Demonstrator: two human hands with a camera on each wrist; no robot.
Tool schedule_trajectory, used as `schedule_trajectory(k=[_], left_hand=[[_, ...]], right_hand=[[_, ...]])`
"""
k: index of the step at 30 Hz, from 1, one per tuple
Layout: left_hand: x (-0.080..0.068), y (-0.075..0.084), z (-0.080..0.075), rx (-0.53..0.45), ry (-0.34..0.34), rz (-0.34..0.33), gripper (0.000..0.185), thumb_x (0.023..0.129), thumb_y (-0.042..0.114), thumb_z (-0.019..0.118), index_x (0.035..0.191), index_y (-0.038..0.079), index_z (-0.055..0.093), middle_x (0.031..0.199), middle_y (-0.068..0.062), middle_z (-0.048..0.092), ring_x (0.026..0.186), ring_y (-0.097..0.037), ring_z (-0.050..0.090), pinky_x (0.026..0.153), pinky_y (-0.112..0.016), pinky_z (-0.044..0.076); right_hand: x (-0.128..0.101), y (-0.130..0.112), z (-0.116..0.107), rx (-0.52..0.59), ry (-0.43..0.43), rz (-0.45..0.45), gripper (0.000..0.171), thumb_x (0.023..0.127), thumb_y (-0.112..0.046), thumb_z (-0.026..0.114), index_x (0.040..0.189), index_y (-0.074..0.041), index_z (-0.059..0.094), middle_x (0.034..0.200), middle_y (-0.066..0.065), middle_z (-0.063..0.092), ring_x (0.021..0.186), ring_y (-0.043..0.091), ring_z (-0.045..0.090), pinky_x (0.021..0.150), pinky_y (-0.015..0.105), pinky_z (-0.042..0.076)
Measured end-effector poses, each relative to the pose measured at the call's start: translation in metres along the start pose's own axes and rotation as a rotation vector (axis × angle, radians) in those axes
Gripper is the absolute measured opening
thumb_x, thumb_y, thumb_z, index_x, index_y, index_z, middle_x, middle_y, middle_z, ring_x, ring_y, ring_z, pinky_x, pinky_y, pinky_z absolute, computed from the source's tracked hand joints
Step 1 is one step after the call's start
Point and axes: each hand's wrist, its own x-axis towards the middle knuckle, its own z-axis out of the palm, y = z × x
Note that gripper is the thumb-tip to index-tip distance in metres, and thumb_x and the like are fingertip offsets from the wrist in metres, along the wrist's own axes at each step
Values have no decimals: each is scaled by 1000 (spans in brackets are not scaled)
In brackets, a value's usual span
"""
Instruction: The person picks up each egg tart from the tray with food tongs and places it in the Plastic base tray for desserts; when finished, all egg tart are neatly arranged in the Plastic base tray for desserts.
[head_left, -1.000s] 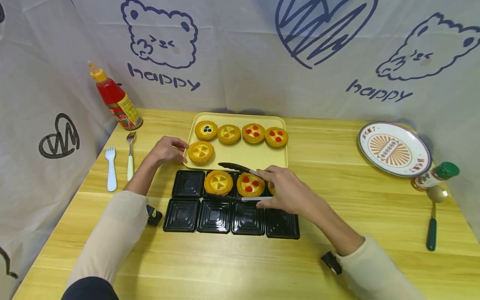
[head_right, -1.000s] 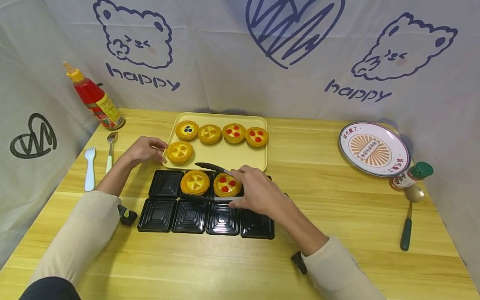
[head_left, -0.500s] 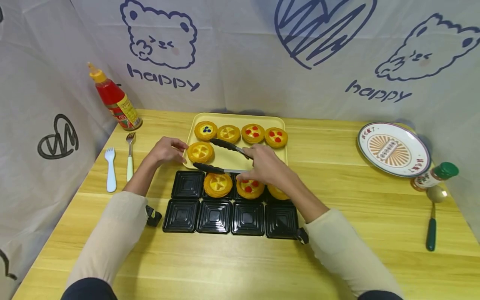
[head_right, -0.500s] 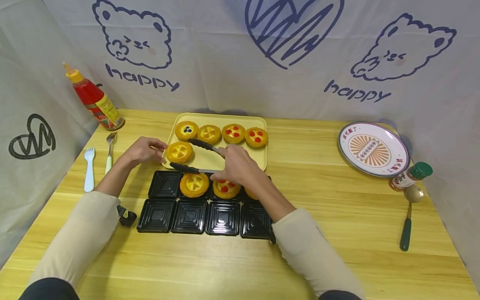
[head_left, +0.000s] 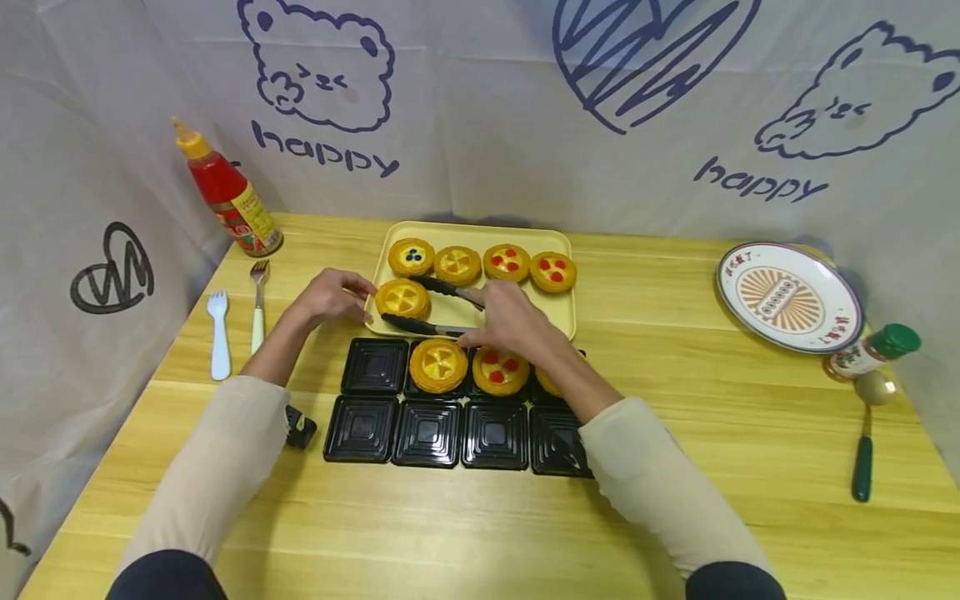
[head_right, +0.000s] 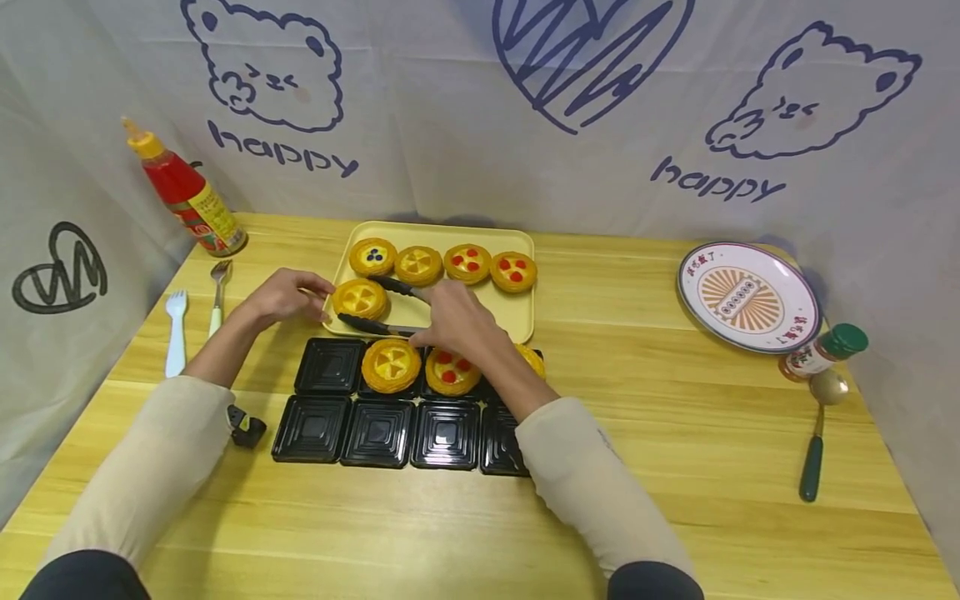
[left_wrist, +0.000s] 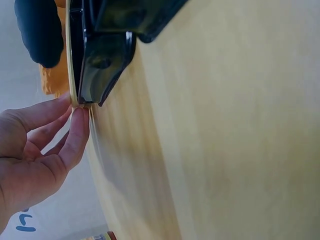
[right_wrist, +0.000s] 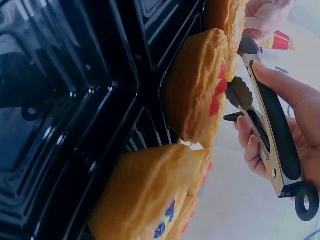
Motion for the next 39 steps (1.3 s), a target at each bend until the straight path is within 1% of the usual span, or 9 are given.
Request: schedule_trajectory(k=[5,7,13,19,27,29,35,37,39], left_hand=[[3,0,-2,18,-10,-8,41,79,-3,70,118,-7,60,115,-23,55,99,-29,56,73,-24,47],[5,0,-2,19,-5,2,40,79,-4,68,118,-8,59,114,-24,56,99,-31,57,72,-24,48],[8,-1,-1,67,34,46,35,79,-9,54,112,-9,63,108,-26,60,96,-31,56,69,-22,43],[5,3,-1,43,23,27,38,78,-4,69,115,-7,62,109,-23,58,96,-28,53,72,-25,44],[5,2,1,39,42,46,40,75,-5,72,113,-9,63,105,-23,59,91,-25,54,66,-20,45],[4,2,1,46,46,50,40,75,-5,72,113,-9,63,106,-24,60,93,-27,54,66,-19,45],[4,2,2,52,46,56,40,75,-4,72,114,-9,63,108,-25,60,97,-30,55,67,-20,45],[4,2,2,60,48,56,40,76,-3,72,114,-8,63,108,-25,60,97,-31,55,67,-20,45],[4,2,1,68,49,54,40,76,-3,71,115,-8,63,109,-25,60,98,-31,55,67,-20,45]], right_hand=[[-9,0,-6,11,4,-3,76,78,-39,77,141,-12,45,96,9,57,75,17,44,58,24,38],[-13,-1,-9,20,8,-19,76,78,-39,77,141,-11,45,103,10,60,79,19,47,61,26,40],[-30,-16,-14,-1,-25,-79,77,77,-39,77,140,-7,47,128,14,58,106,24,56,83,34,50],[-46,-31,-10,-14,-81,-107,77,76,-40,78,140,-8,48,132,15,55,115,27,55,91,37,50],[-49,-37,-2,-61,-103,-160,75,76,-37,78,138,-5,50,117,13,60,84,19,51,71,30,46],[-49,-36,-1,-66,-107,-156,76,76,-38,78,138,-6,49,119,14,59,88,20,53,74,31,47],[-59,-27,-9,-30,-99,-124,80,76,-41,77,142,-8,45,133,17,53,116,29,55,94,38,49],[-65,-20,-13,-14,-74,-122,80,76,-41,77,141,-8,45,133,16,54,115,29,55,95,39,48],[-72,-11,-18,0,-45,-119,81,76,-42,78,141,-7,46,130,15,56,105,26,57,89,38,50]])
